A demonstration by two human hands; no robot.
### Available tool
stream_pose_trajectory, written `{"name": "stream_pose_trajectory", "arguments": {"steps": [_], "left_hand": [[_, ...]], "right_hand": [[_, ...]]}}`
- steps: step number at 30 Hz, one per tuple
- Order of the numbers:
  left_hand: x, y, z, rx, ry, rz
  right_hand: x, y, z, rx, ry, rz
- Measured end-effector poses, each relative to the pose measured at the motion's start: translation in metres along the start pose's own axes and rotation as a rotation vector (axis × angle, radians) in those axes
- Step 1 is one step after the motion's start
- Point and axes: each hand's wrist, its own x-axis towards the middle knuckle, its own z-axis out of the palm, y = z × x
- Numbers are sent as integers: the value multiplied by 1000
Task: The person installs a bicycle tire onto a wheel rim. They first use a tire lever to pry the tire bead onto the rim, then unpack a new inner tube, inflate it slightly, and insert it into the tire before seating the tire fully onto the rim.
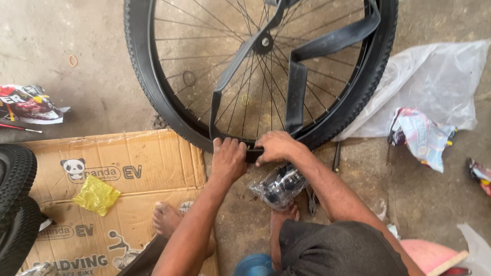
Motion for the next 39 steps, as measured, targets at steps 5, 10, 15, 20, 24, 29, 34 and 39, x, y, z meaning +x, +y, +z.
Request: {"name": "stream_pose_trajectory", "arguments": {"steps": [5,10,15,20,24,29,34,39], "left_hand": [[-8,3,15,-9,41,-4],[-19,6,26,32,64,-98],[-17,13,21,17,78,-111],[-15,7,15,-102,79,-41],[-16,3,12,-167,20,-9],[-20,4,15,-87,43,-12],[-24,5,25,-71,91,-27],[-22,8,25,-40,136,-64]], "right_hand": [[4,-7,14,-100,8,21],[2,-11,28,-70,197,-2],[-7,-11,32,-135,320,-50],[-5,-10,28,-164,164,48],[-6,-13,27,-213,82,39],[-12,-17,28,-278,140,6],[-11,-20,31,-306,147,5],[-8,-16,34,-290,189,9]]}}
